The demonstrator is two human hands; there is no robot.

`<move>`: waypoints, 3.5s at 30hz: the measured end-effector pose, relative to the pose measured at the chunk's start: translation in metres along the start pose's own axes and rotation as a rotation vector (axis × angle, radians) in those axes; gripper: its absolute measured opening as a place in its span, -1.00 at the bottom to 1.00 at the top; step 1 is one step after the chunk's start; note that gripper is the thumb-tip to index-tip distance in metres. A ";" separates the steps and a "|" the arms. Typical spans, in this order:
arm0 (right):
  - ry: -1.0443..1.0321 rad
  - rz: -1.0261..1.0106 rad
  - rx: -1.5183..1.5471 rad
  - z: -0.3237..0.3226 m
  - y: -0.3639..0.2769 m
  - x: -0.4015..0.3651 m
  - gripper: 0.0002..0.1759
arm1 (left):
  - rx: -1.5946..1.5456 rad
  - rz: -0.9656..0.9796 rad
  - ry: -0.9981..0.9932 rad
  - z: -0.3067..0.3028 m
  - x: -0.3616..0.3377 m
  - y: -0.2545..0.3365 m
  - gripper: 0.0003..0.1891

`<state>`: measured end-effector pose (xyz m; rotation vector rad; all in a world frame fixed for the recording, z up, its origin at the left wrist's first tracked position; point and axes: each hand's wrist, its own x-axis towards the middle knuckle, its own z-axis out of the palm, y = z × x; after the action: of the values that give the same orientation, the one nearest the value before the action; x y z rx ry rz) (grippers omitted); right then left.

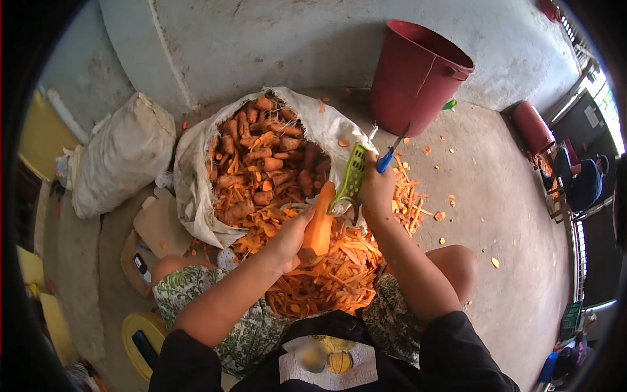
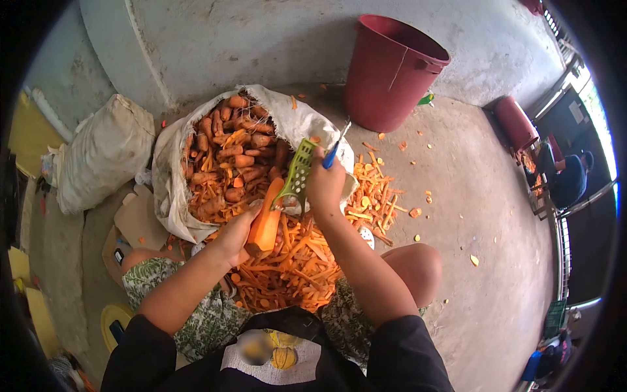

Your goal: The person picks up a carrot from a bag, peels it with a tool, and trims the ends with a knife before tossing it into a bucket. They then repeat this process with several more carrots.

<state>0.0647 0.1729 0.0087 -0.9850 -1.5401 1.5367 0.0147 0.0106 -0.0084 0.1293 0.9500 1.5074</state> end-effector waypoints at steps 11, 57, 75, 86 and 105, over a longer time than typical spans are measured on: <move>-0.159 -0.062 -0.270 -0.014 -0.017 0.006 -0.64 | 0.546 0.309 0.225 -0.007 0.012 0.002 -0.66; -0.802 0.416 -0.048 -0.016 0.079 -0.001 -0.69 | 1.095 0.831 0.147 -0.001 -0.012 0.047 -0.72; -0.694 -0.350 -0.826 -0.029 -0.011 -0.028 -0.84 | 1.023 0.370 0.174 -0.018 0.009 0.034 -0.68; -0.672 -0.392 -0.926 -0.034 -0.008 -0.035 -0.85 | 0.856 0.390 0.174 -0.013 0.015 0.028 -0.78; -0.594 -0.362 -0.940 -0.034 0.011 -0.017 -0.87 | 1.162 0.512 0.264 0.003 0.011 0.034 -0.64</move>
<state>0.1024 0.1726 -0.0017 -0.6402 -2.8100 0.8343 -0.0123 0.0257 0.0093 1.0886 2.0289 1.2343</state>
